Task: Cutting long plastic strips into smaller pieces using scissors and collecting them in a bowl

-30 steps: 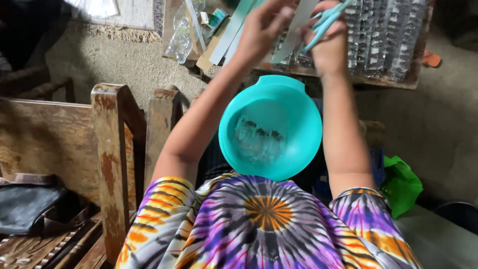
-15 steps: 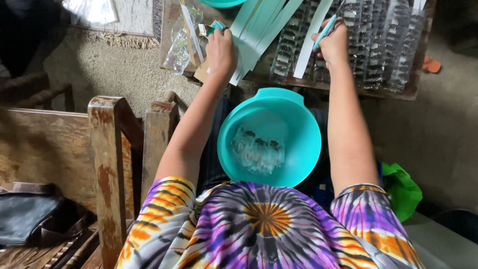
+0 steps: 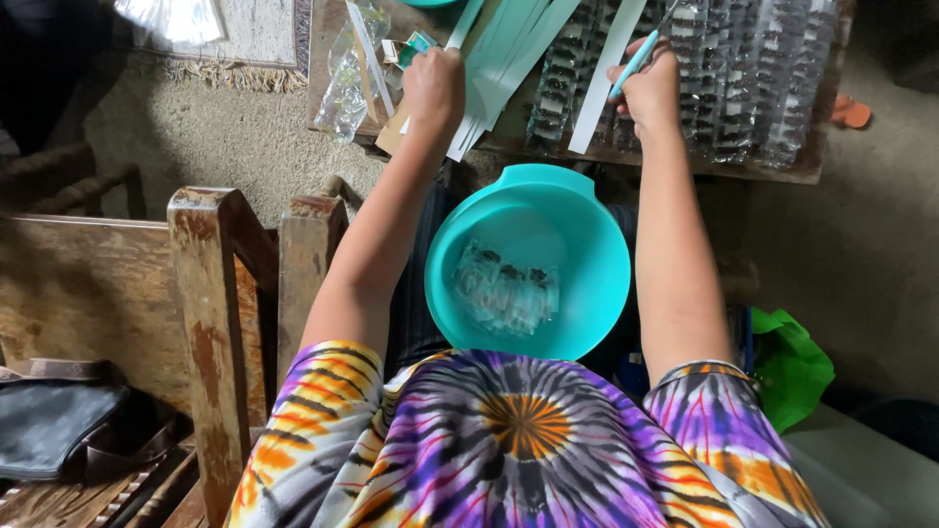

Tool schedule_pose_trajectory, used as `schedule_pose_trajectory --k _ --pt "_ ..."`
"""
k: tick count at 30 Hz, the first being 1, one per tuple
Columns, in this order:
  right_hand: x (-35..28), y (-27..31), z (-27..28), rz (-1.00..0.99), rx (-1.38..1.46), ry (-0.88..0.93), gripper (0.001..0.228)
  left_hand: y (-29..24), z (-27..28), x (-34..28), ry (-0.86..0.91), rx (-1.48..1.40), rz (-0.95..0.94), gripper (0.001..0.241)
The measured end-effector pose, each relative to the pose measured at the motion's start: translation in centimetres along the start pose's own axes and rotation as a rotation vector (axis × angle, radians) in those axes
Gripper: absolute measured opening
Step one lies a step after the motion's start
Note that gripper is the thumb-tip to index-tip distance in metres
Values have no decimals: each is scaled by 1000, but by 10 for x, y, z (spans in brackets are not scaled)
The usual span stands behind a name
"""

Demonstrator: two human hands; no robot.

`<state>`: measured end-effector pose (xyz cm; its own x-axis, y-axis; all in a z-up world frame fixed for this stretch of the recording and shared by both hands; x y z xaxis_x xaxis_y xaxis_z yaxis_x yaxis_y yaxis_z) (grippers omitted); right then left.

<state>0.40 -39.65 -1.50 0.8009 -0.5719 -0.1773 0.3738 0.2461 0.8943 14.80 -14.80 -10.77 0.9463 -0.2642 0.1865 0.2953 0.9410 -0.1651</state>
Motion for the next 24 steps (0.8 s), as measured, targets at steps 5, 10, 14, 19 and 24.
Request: schedule_pose_trajectory --k 5,10,14,19,24 --pt "0 -1 7 -26 -20 -40 24 8 30 -3 -9 -21 -18 17" --pt "10 -18 13 -28 -34 -114 33 -2 75 -11 -29 -153 23 15" --pt "-11 21 5 217 -78 -179 32 -27 97 -15 -34 -665 -22 11" --pt "-35 65 -27 115 419 71 31 -67 83 -15 118 -995 23 19" --pt "-23 75 -19 180 176 -15 25 -75 58 -14 310 -947 -69 23"
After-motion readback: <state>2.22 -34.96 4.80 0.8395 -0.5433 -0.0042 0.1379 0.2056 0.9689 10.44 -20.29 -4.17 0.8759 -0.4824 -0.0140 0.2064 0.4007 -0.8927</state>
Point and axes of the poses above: each hand's wrist, its own x-axis towards the middle knuckle, its own z-axis out of the back of the hand, y = z × x, the point moved 3 cm from there along x, towards the middle knuckle, and after that the axes turned 12 degrees about z, right-handed, at the moved point
